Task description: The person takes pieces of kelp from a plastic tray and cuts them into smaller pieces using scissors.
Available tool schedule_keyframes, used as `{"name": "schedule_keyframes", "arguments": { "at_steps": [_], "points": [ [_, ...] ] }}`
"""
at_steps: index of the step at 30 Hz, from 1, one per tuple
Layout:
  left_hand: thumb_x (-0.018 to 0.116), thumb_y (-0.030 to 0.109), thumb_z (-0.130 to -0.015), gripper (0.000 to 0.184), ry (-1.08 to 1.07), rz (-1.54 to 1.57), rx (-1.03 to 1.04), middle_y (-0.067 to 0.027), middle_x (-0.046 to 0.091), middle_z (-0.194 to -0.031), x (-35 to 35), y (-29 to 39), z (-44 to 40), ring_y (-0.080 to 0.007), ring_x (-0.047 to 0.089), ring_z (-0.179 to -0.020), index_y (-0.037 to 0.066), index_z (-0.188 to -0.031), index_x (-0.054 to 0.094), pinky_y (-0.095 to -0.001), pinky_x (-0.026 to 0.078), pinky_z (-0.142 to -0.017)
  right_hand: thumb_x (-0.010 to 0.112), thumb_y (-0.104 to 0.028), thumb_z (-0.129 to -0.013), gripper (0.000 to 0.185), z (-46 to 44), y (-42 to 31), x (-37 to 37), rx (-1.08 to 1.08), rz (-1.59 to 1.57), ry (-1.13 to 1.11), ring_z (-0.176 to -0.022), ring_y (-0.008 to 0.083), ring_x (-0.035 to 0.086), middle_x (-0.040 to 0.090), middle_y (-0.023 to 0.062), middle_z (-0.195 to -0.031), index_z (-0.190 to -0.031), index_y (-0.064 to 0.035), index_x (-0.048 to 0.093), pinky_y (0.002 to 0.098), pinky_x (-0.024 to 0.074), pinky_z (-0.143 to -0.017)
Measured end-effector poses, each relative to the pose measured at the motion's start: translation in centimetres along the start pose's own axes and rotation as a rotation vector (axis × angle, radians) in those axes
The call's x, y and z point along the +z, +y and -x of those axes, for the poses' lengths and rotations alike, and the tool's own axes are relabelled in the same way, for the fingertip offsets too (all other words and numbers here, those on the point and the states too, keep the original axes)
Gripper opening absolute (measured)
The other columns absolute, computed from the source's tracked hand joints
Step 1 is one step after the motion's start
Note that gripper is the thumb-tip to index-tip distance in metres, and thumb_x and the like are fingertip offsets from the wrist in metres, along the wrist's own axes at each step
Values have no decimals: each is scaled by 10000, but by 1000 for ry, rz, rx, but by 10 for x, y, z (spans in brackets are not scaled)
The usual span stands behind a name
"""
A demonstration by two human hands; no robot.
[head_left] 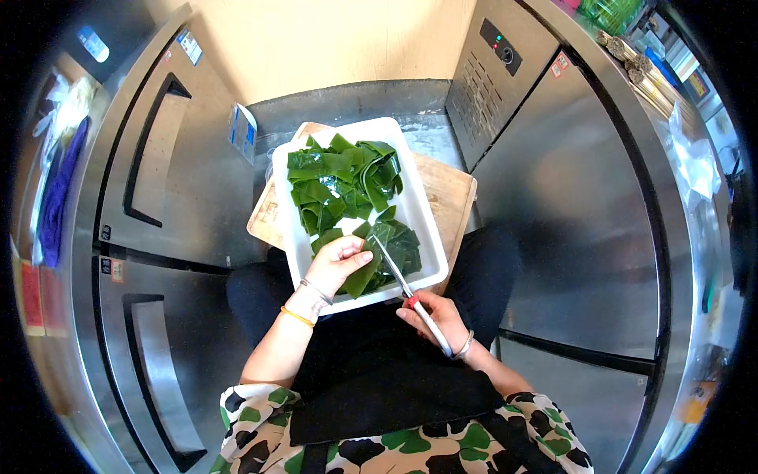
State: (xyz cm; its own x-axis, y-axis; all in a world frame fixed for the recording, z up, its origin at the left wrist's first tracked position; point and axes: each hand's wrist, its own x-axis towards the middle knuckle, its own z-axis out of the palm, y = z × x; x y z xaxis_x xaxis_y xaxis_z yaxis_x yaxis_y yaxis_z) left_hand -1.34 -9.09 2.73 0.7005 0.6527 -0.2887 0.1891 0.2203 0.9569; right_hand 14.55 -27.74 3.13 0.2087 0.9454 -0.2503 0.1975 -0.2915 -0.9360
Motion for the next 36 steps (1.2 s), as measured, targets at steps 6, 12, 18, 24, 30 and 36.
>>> {"name": "schedule_keyframes", "arguments": {
  "at_steps": [6,12,18,24,30,36],
  "points": [
    [674,15,-853,112,41,-69,43,-19,672,-894,-1,3,1,-70,615,-830,7,-957,632,-207,498,-759,745,-349,-811,350,-1,7,0,-148,127,41,-540,195,556,566,118,-622,-852,-42,582,319,466,-541],
    [707,-5,-816,109,-25,-129,-3,2,661,-815,5,25,11,-53,602,-762,6,-900,638,-197,497,-707,738,-366,-797,361,1,-5,-6,-118,270,8,-571,333,589,577,159,-642,-838,-46,575,382,474,-543],
    [706,16,-822,93,-62,-343,22,15,643,-766,0,17,3,-35,563,-700,4,-884,638,-197,475,-657,748,-312,-793,317,4,-3,-5,-180,253,60,-591,339,605,584,162,-651,-852,-41,596,380,487,-555],
    [551,66,-942,36,90,-112,164,-68,658,-852,-11,20,0,-118,633,-776,58,-971,531,-251,518,-679,759,-282,-792,310,8,8,-2,-104,294,70,-599,266,621,609,148,-690,-918,-38,616,330,508,-594],
    [554,-1,-917,156,265,605,201,-148,649,-1062,-16,-32,-26,-240,641,-956,50,-1063,535,-348,543,-851,715,-323,-846,360,7,13,6,-10,5,1,-697,158,606,634,100,-790,-991,-17,590,302,505,-665],
    [607,30,-893,243,333,832,269,-20,639,-1141,20,-107,-56,-164,604,-989,119,-1118,588,-289,509,-827,703,-335,-843,351,0,7,20,-129,127,46,-648,254,604,603,138,-750,-943,-27,567,354,492,-626]
  ]
}}
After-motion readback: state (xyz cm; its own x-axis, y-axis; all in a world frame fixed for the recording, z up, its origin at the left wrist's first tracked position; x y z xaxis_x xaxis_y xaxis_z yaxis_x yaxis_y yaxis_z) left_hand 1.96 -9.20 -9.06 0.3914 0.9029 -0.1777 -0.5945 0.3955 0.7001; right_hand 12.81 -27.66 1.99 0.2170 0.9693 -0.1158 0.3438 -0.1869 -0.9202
